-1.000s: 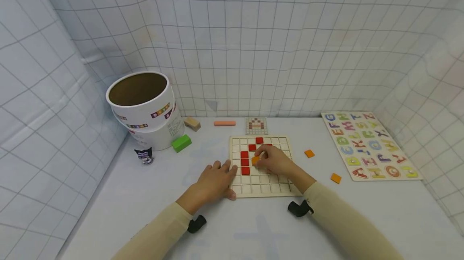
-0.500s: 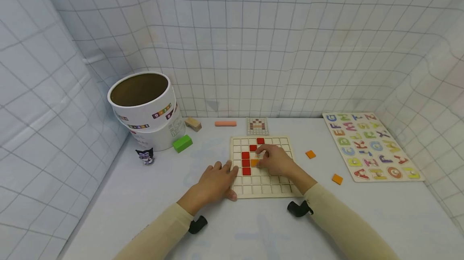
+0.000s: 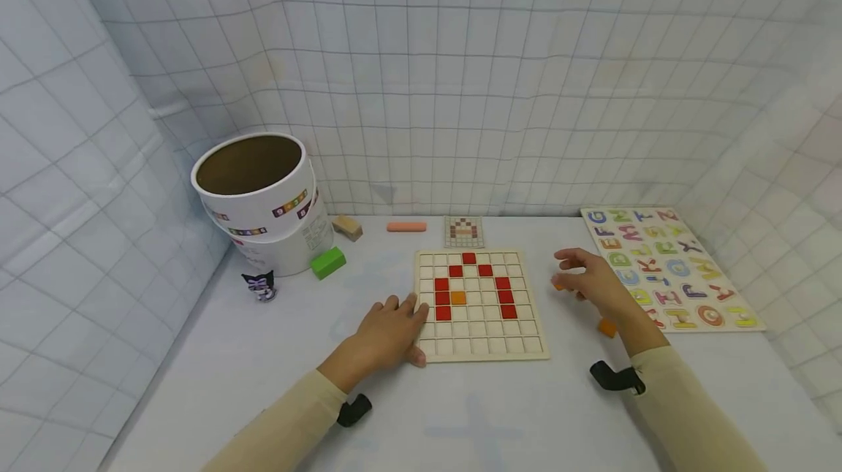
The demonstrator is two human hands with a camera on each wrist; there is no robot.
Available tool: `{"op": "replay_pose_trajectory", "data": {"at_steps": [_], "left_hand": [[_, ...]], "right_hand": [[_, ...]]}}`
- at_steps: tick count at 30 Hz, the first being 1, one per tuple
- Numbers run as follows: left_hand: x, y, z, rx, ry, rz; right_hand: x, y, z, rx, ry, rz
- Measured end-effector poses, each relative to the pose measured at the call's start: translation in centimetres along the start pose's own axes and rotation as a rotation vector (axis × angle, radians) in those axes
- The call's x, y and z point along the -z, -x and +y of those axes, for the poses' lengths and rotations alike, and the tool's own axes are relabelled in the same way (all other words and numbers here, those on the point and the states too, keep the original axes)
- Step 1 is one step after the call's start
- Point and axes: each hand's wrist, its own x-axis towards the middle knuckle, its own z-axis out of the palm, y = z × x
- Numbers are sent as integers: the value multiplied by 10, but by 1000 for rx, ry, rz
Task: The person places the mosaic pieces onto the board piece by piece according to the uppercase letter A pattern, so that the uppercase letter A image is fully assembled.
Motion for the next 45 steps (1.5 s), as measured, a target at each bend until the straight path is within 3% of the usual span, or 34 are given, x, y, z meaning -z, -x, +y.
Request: {"op": "replay_pose_trajectory", "data": {"at_steps": [6, 15, 30, 35, 45], "left_hand": [[1, 1, -2, -9, 3, 10], [1, 2, -2, -13, -10, 2], [1, 2, 0, -20, -19, 14], [0, 2, -1, -20, -12, 14], [1, 3, -1, -19, 5, 11]], "right_hand": [[-2, -7, 12, -46, 125, -13], [-12, -10, 10, -104, 287, 21], [-13, -8, 11, -114, 286, 39], [-6, -7, 13, -126, 125, 44], [5, -1, 11, -62, -505, 33]]}}
